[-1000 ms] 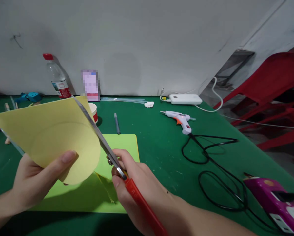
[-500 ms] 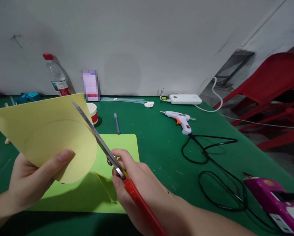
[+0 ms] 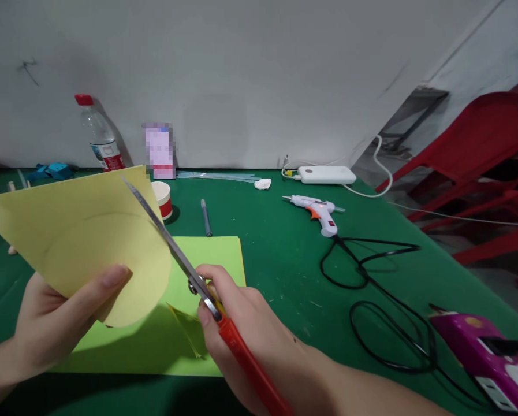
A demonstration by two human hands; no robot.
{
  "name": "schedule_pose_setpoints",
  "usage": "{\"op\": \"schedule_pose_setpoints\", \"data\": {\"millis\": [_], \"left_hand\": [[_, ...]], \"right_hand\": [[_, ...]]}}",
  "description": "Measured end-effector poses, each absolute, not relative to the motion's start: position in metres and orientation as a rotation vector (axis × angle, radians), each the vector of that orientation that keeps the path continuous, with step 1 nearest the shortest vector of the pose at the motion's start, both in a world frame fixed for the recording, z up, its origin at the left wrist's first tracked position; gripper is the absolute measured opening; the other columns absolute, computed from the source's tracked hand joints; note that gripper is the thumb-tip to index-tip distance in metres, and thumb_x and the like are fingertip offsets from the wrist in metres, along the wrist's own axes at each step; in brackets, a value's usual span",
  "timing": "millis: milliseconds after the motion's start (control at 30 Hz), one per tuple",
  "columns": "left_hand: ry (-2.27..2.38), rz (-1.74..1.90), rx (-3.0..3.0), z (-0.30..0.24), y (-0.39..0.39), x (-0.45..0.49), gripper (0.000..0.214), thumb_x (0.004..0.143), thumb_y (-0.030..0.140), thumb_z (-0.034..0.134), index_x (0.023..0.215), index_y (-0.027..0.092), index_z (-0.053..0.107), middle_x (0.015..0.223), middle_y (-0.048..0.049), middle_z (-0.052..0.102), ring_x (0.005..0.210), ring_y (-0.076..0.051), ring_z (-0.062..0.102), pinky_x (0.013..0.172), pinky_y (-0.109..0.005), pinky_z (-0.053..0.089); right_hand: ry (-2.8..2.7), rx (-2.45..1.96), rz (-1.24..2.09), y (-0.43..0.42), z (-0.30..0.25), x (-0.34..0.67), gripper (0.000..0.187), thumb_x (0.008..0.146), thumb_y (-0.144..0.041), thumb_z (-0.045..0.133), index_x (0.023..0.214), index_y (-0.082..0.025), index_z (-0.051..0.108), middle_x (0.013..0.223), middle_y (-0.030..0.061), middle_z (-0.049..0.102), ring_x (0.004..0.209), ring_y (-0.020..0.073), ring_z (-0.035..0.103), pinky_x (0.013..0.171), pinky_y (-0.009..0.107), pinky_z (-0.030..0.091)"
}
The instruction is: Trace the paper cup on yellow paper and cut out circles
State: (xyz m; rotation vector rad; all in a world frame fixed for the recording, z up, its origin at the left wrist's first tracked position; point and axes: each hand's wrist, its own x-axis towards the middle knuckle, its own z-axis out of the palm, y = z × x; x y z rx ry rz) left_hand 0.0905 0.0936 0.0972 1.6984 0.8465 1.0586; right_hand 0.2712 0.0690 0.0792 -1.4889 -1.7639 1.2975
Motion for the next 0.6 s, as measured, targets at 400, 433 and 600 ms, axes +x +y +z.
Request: {"op": "schedule_pose_setpoints", "data": {"millis": [400,433,600], "left_hand": [[0.743,1.141,1.511,0.0924,0.0927,0.0875,0.013,0.083,0.022,0.055,0.090,0.030,0.062,0.077,0.0030,0.063,0.068,-0.008,0.062,0.055,-0.010,0.050],[0.737,1.152,1.515,0.0919,0.0929,0.0876,0.016,0.083,0.021,0.055,0.093,0.032,0.063,0.079,0.0029,0.064,0.070,-0.009,0.062,0.057,-0.010,0.051],[0.756,1.108,1.494,0.0899,0.0938,0.0867,0.013,0.084,0.027,0.055,0.093,0.028,0.063,0.080,0.0013,0.064,0.068,-0.008,0.061,0.056,-0.010,0.051]], "right_hand": [[-1.801,-1.453,1.249,0.0698,0.0731,0.2738,0.022,0.080,-0.025,0.035,0.097,-0.024,0.048,0.061,-0.0033,0.052,0.045,0.0109,0.044,0.043,0.022,0.036],[-1.803,-1.445,1.256,0.0702,0.0727,0.2740,0.021,0.080,-0.025,0.035,0.097,-0.024,0.048,0.060,-0.0033,0.051,0.044,0.0109,0.044,0.043,0.022,0.036],[-1.848,-1.427,1.269,0.0720,0.0706,0.2772,0.022,0.080,-0.024,0.035,0.099,-0.025,0.048,0.058,-0.0040,0.051,0.043,0.0115,0.044,0.041,0.022,0.036]]}}
